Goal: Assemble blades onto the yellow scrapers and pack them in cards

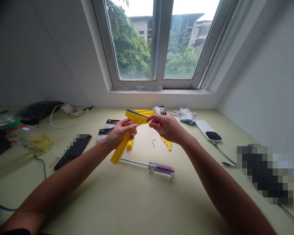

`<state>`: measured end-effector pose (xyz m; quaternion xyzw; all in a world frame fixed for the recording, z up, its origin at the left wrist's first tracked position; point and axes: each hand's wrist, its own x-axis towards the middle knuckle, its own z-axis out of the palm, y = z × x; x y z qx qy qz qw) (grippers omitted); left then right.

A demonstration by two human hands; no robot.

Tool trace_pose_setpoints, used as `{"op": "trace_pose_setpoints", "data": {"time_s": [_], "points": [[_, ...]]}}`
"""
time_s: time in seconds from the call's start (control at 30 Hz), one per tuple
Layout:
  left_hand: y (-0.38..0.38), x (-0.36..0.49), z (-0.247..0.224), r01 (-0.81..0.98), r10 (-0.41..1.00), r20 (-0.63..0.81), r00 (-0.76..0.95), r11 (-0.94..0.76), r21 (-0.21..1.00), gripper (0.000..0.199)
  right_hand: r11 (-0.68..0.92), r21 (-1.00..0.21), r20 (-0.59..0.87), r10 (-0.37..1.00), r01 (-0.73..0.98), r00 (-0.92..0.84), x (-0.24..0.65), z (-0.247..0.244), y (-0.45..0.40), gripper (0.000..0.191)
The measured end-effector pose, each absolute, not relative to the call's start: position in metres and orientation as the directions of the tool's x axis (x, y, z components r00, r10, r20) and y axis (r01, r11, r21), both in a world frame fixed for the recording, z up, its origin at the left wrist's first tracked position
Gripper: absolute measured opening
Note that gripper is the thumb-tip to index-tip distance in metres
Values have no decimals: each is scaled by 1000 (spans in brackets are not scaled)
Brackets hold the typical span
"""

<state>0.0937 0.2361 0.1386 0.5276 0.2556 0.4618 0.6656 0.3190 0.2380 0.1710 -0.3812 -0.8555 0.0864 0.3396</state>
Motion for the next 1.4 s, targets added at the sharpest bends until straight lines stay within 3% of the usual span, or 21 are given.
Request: {"op": "trace_pose_setpoints", "data": {"time_s": [0.17, 0.47, 0.67, 0.9, 1.0, 1.1, 1.27, 1.4], "points": [[234, 97, 137, -356, 879, 159, 449, 13, 935, 36, 717, -400, 609, 674, 571, -419, 315, 171, 231, 12], [231, 99, 139, -331, 862, 182, 472, -18, 944, 32, 735, -388, 636, 650, 556, -416, 310, 165, 230, 9], [229, 98, 140, -344, 854, 173, 491, 8, 939, 36, 738, -494, 666, 661, 459, -346, 308, 159, 237, 9], [228, 98, 140, -326, 854, 182, 488, -15, 945, 41, 635, -656, 571, 771, 408, -283, 309, 152, 242, 18], [227, 99, 141, -301, 849, 192, 492, -42, 953, 44, 546, -796, 468, 828, 260, -308, 309, 150, 244, 33], [225, 99, 142, -284, 846, 187, 499, -44, 958, 45, 439, -891, 361, 840, 117, -405, 309, 150, 244, 35], [222, 100, 143, -283, 836, 192, 514, -46, 958, 42, 300, -953, 253, 861, 41, -441, 309, 151, 243, 34], [220, 102, 144, -286, 838, 215, 502, -74, 955, 40, 281, -960, 263, 865, -22, -426, 310, 150, 242, 31]]}}
